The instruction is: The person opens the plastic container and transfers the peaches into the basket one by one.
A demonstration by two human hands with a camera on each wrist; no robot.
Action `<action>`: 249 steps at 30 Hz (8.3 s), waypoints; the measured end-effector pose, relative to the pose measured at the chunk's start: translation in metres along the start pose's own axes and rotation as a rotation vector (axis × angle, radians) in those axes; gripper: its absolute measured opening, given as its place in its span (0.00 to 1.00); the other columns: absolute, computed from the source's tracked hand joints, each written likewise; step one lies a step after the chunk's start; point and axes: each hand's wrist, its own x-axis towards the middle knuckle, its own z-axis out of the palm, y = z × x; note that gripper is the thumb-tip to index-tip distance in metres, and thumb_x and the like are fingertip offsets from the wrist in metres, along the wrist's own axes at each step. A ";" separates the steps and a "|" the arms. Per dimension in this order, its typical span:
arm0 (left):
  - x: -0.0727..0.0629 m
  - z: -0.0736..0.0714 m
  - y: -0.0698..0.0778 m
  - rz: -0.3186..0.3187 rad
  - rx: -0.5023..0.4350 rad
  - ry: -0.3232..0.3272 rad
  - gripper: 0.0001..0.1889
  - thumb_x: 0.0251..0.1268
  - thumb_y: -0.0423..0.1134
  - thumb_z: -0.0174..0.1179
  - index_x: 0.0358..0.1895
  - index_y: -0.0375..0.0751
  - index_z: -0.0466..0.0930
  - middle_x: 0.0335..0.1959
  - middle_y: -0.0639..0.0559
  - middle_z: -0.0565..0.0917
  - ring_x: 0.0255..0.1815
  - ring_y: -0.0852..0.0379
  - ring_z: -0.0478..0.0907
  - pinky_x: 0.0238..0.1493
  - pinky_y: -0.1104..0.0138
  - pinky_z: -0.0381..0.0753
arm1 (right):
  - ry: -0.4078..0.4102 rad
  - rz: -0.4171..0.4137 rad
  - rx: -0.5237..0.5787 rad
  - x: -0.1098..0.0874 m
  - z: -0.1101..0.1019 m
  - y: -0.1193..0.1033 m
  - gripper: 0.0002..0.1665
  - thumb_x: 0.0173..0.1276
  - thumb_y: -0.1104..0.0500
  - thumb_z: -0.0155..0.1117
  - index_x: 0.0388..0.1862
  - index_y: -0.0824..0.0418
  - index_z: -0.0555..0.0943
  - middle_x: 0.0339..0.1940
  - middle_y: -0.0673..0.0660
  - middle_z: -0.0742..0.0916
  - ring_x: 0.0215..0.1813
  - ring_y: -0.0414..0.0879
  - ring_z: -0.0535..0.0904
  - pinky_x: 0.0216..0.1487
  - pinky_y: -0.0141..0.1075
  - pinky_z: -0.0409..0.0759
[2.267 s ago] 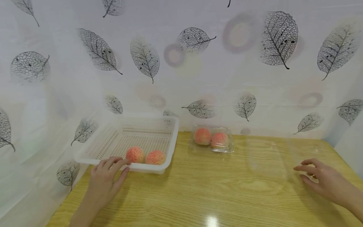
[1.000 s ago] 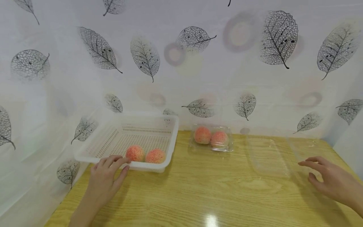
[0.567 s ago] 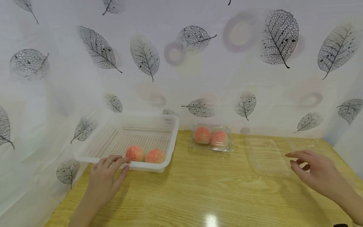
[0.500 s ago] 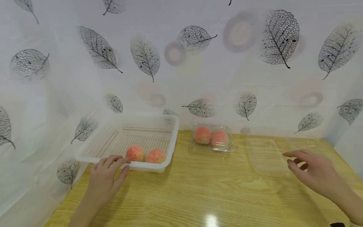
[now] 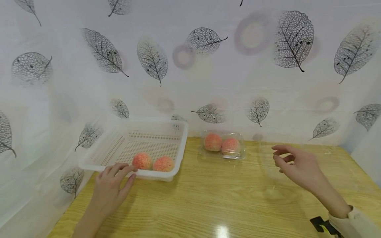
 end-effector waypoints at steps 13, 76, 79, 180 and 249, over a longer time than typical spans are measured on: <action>0.000 -0.001 0.001 -0.006 -0.010 0.009 0.15 0.53 0.33 0.74 0.45 0.50 0.87 0.45 0.48 0.86 0.45 0.39 0.81 0.40 0.35 0.76 | -0.268 0.248 0.445 0.027 0.039 -0.035 0.41 0.80 0.54 0.56 0.81 0.69 0.53 0.69 0.75 0.72 0.50 0.53 0.88 0.46 0.39 0.89; 0.001 0.002 0.002 -0.006 -0.006 0.011 0.14 0.54 0.33 0.74 0.44 0.50 0.88 0.44 0.48 0.87 0.45 0.38 0.82 0.40 0.35 0.76 | -0.299 0.680 1.343 0.043 0.098 -0.040 0.19 0.75 0.69 0.45 0.63 0.67 0.64 0.59 0.64 0.69 0.50 0.47 0.83 0.56 0.37 0.86; 0.000 0.002 0.002 -0.003 -0.007 0.014 0.14 0.53 0.33 0.74 0.44 0.50 0.88 0.45 0.48 0.87 0.46 0.37 0.82 0.40 0.35 0.76 | -0.289 0.677 1.315 0.036 0.094 -0.041 0.12 0.75 0.68 0.47 0.55 0.69 0.66 0.56 0.63 0.70 0.49 0.47 0.83 0.55 0.38 0.86; 0.000 0.001 0.002 -0.020 0.002 0.002 0.13 0.55 0.34 0.73 0.44 0.50 0.87 0.44 0.48 0.86 0.46 0.37 0.81 0.40 0.34 0.76 | -0.183 0.687 1.067 0.007 0.106 -0.050 0.38 0.79 0.58 0.51 0.77 0.69 0.47 0.44 0.50 0.76 0.36 0.37 0.76 0.42 0.32 0.81; -0.002 0.001 0.004 -0.028 -0.004 0.010 0.14 0.55 0.34 0.73 0.45 0.50 0.87 0.45 0.47 0.86 0.46 0.36 0.81 0.42 0.34 0.75 | -0.066 0.817 1.238 -0.008 0.118 -0.071 0.10 0.72 0.64 0.58 0.34 0.59 0.67 0.32 0.51 0.79 0.37 0.44 0.79 0.43 0.32 0.85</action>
